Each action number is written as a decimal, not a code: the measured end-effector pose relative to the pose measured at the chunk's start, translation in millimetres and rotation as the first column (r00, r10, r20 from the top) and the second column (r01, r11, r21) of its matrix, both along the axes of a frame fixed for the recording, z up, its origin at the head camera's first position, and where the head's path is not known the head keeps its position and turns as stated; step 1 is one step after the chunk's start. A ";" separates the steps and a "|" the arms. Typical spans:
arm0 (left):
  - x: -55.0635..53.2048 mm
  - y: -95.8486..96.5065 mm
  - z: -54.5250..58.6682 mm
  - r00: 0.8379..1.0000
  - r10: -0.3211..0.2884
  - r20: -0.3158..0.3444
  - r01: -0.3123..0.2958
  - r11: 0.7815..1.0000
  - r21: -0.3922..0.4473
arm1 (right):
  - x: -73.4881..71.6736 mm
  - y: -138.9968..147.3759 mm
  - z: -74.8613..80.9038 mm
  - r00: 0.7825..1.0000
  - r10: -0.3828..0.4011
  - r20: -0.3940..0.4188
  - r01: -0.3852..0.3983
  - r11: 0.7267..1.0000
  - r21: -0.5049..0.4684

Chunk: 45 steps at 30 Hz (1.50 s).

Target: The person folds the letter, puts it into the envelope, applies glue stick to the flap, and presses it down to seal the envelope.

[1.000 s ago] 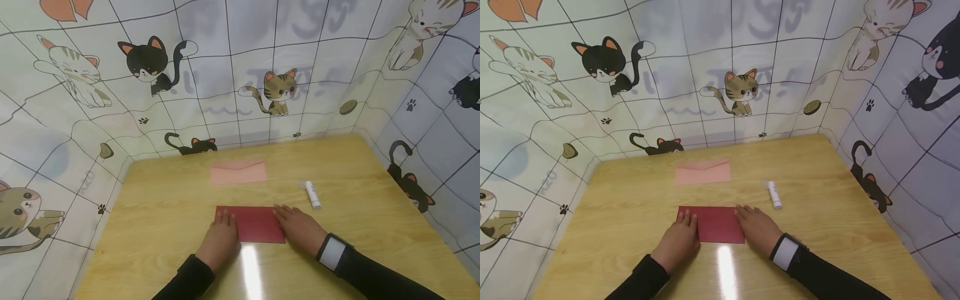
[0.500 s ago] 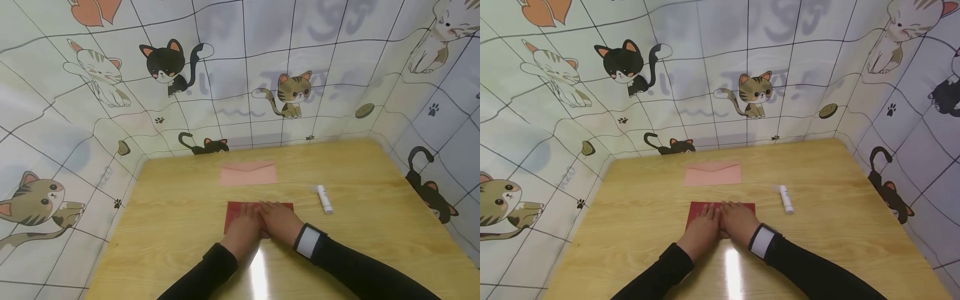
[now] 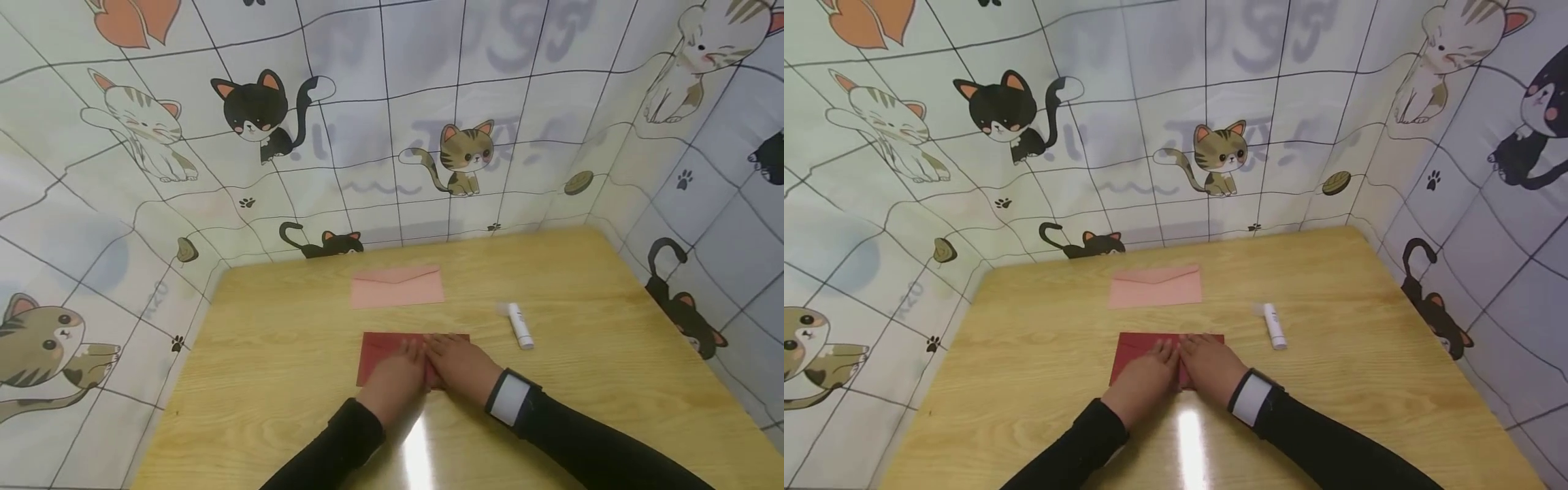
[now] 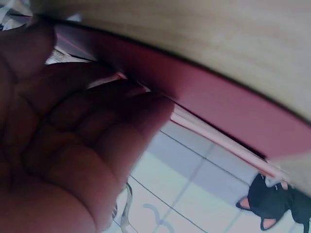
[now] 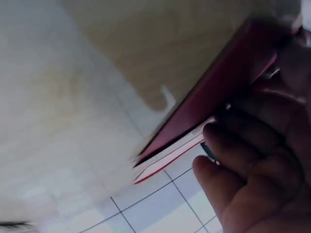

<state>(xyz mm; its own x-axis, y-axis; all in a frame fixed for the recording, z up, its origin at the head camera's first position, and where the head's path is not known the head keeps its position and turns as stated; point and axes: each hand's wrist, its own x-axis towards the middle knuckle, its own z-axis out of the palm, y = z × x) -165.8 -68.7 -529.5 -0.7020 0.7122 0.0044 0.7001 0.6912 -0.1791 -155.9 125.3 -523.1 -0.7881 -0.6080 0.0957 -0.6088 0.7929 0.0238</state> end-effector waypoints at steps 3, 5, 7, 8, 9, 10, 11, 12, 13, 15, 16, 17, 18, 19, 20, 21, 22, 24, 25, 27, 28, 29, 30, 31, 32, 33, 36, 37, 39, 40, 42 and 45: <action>-0.2 -13.8 1.3 0.993 0.045 0.108 -0.052 0.997 0.065 | 3.0 9.3 0.2 1.000 -0.001 -0.023 0.002 0.999 0.034; -1.4 -28.9 1.3 0.981 0.108 0.160 -0.126 0.986 0.108 | 7.5 21.7 2.5 0.999 -0.043 -0.029 0.045 0.998 0.052; -2.3 -39.3 1.1 0.972 0.151 0.182 -0.175 0.977 0.121 | 11.9 31.0 4.9 0.996 -0.091 -0.020 0.092 0.993 0.071; -3.8 -41.1 1.8 0.972 0.154 0.177 -0.179 0.974 0.136 | 13.2 33.1 7.2 0.994 -0.108 -0.012 0.109 0.991 0.076; -5.6 -40.4 3.0 0.975 0.145 0.168 -0.171 0.974 0.147 | 12.8 32.8 8.4 0.993 -0.118 -0.004 0.118 0.990 0.070; -7.3 -37.5 4.8 0.980 0.123 0.158 -0.147 0.978 0.150 | 11.3 30.2 9.6 0.994 -0.112 0.007 0.111 0.992 0.057; -8.6 -32.4 6.6 0.983 0.096 0.155 -0.120 0.981 0.155 | 9.3 25.6 10.6 0.995 -0.099 0.021 0.098 0.994 0.045; -10.3 -25.9 8.1 0.986 0.066 0.154 -0.091 0.982 0.165 | 6.6 20.2 10.7 0.996 -0.081 0.032 0.080 0.996 0.029; -12.1 -19.0 9.8 0.989 0.036 0.146 -0.060 0.984 0.168 | 4.1 14.6 11.7 0.997 -0.066 0.047 0.065 0.998 0.011; -14.1 -8.6 12.5 0.987 0.005 0.162 -0.033 0.985 0.167 | 0.8 7.7 12.5 0.997 -0.040 0.065 0.042 0.999 -0.022; -14.1 -6.6 12.9 0.986 0.010 0.164 -0.037 0.987 0.157 | 1.0 7.2 13.7 0.997 -0.033 0.072 0.035 0.999 -0.025; -13.4 -6.8 13.6 0.985 0.034 0.170 -0.060 0.986 0.154 | 2.6 9.3 14.7 0.996 -0.042 0.074 0.044 0.999 -0.026; -12.6 -9.0 14.4 0.983 0.066 0.169 -0.092 0.984 0.150 | 5.2 13.8 16.1 0.996 -0.057 0.071 0.058 0.998 -0.021; -11.8 -12.8 14.4 0.982 0.098 0.158 -0.121 0.983 0.139 | 8.9 20.3 18.2 0.995 -0.078 0.068 0.078 0.997 -0.010; -10.9 -17.5 14.5 0.979 0.128 0.157 -0.150 0.979 0.138 | 12.7 27.9 19.4 0.993 -0.103 0.065 0.103 0.995 0.000; -10.3 -22.3 14.7 0.977 0.151 0.150 -0.172 0.975 0.143 | 16.5 35.4 20.6 0.990 -0.122 0.065 0.122 0.992 0.010; -10.1 -26.3 14.1 0.976 0.170 0.138 -0.189 0.971 0.143 | 19.9 41.7 21.8 0.987 -0.144 0.073 0.143 0.990 0.016; -11.5 -30.3 12.3 0.978 0.171 0.123 -0.190 0.968 0.167 | 22.7 50.0 21.7 0.984 -0.161 0.077 0.159 0.987 0.029; -12.7 -30.3 10.9 0.980 0.162 0.114 -0.180 0.968 0.172 | 21.9 51.0 20.7 0.983 -0.161 0.086 0.159 0.987 0.029; -16.0 -27.6 7.5 0.984 0.153 0.089 -0.168 0.968 0.185 | 15.7 48.0 18.2 0.984 -0.141 0.107 0.140 0.990 0.018; -18.2 -25.3 5.7 0.985 0.156 0.072 -0.167 0.969 0.180 | 10.6 45.2 16.5 0.984 -0.134 0.119 0.134 0.991 0.012; -20.9 -22.6 4.5 0.984 0.165 0.066 -0.174 0.968 0.181 | 4.5 42.4 14.7 0.984 -0.127 0.126 0.127 0.992 0.010; -23.9 -20.0 3.5 0.982 0.177 0.060 -0.185 0.966 0.178 | -2.0 40.0 12.6 0.982 -0.129 0.138 0.128 0.992 0.016; -26.9 -17.3 3.1 0.979 0.193 0.071 -0.203 0.962 0.183 | -8.3 38.2 10.6 0.978 -0.137 0.155 0.136 0.991 0.016; -30.4 -14.8 2.6 0.975 0.206 0.080 -0.218 0.958 0.184 | -14.5 37.2 8.8 0.974 -0.145 0.172 0.143 0.989 0.025; -34.3 -12.1 2.2 0.973 0.215 0.086 -0.228 0.956 0.183 | -20.3 36.8 6.9 0.970 -0.158 0.183 0.154 0.987 0.039; -46.0 -3.9 -0.4 0.968 0.233 0.090 -0.246 0.953 0.179 | -34.6 37.3 4.7 0.962 -0.200 0.187 0.190 0.979 0.072; -49.5 -1.6 -1.6 0.968 0.239 0.083 -0.250 0.954 0.168 | -37.9 37.2 4.8 0.961 -0.209 0.184 0.198 0.977 0.074; -55.7 1.8 -4.1 0.969 0.235 0.074 -0.243 0.959 0.144 | -43.5 35.2 5.1 0.961 -0.210 0.179 0.200 0.977 0.070; -58.1 2.9 -5.3 0.972 0.219 0.083 -0.228 0.965 0.132 | -45.8 33.1 5.3 0.962 -0.203 0.184 0.195 0.979 0.060; -62.3 3.3 -6.3 0.976 0.173 0.129 -0.189 0.975 0.120 | -50.4 27.7 3.5 0.967 -0.166 0.196 0.159 0.986 0.049; -67.7 -0.4 -4.5 0.971 0.090 0.220 -0.122 0.983 0.134 | -57.9 16.8 2.1 0.968 -0.104 0.227 0.103 0.995 0.018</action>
